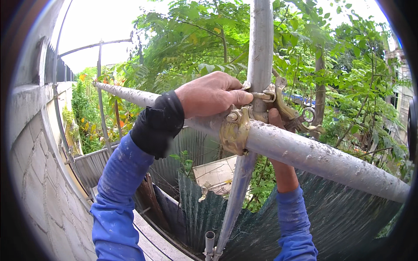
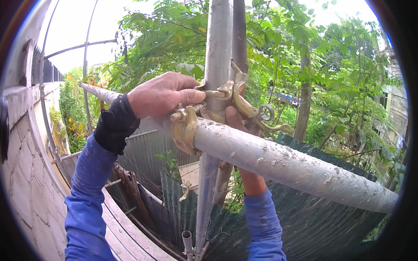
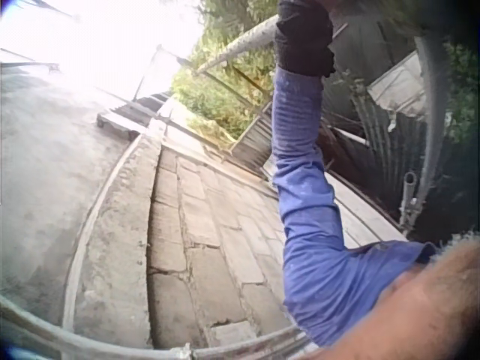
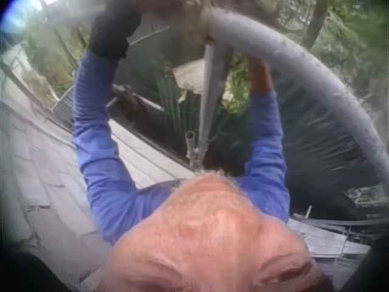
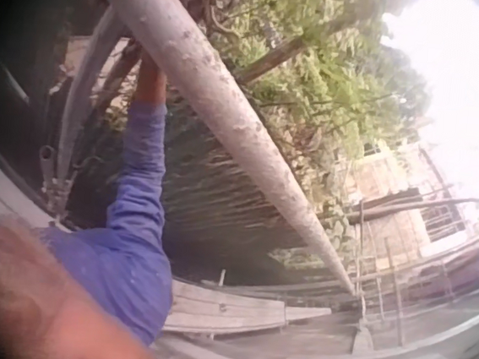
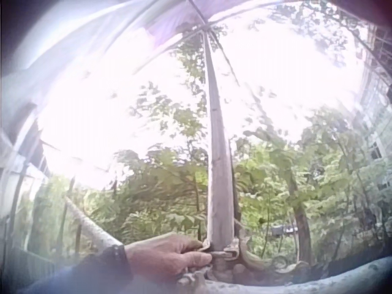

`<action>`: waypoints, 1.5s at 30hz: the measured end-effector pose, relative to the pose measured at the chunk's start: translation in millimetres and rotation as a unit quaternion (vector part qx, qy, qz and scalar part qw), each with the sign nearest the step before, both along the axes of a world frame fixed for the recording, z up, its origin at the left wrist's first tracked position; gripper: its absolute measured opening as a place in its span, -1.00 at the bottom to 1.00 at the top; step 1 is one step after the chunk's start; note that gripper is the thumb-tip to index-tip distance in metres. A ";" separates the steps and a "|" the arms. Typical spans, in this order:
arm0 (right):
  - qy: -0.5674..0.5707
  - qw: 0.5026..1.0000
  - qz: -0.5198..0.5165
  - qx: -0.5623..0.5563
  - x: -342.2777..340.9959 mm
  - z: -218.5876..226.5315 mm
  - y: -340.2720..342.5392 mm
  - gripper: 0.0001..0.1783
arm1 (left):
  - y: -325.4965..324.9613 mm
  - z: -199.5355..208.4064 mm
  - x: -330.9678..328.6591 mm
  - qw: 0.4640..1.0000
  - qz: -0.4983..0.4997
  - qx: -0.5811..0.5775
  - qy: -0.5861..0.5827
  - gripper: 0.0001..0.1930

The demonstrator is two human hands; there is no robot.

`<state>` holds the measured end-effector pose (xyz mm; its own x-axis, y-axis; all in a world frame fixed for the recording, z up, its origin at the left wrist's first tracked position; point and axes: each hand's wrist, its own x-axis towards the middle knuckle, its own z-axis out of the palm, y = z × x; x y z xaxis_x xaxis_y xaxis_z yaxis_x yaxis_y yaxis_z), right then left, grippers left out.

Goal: The person uses a wrench to tighten couplers on metal scaffolding poles. They move along the wooden planks of the structure, securing connections between vertical and horizontal pipes.

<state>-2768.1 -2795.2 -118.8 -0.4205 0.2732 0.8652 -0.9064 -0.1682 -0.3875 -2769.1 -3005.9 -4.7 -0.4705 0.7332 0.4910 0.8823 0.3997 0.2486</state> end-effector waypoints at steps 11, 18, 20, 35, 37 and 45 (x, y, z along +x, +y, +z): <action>0.040 0.987 -0.148 0.039 -14.1 117.4 -11.9 -0.60 | 16.1 58.8 -14.6 0.927 -0.075 0.365 -0.049 -0.59; 0.069 0.967 -0.239 0.049 -27.6 205.8 0.9 -0.52 | 38.4 116.2 -12.6 0.885 -0.165 0.429 -0.066 -0.57; 0.081 0.972 -0.207 0.081 -26.1 205.8 1.6 -0.48 | 48.4 122.2 -21.9 0.905 -0.132 0.405 0.008 -0.62; -0.216 0.933 -0.277 0.082 63.3 -41.0 37.2 -0.60 | 66.5 174.5 -49.3 0.822 -0.272 0.500 -0.013 -0.64; -0.348 0.841 -0.398 0.116 123.8 -87.5 10.8 -0.66 | 62.1 173.2 -43.3 0.825 -0.233 0.515 -0.003 -0.67; -0.289 0.870 -0.367 0.159 261.5 -48.4 -59.9 -0.47 | 81.3 193.6 -54.1 0.864 -0.122 0.489 0.005 -0.23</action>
<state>-2506.6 -2855.1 -167.3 -0.6234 0.4365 0.6487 -0.3638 0.5725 -0.7348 -2823.2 -2924.6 188.9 -0.3528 0.0425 0.9347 0.9146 -0.1954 0.3541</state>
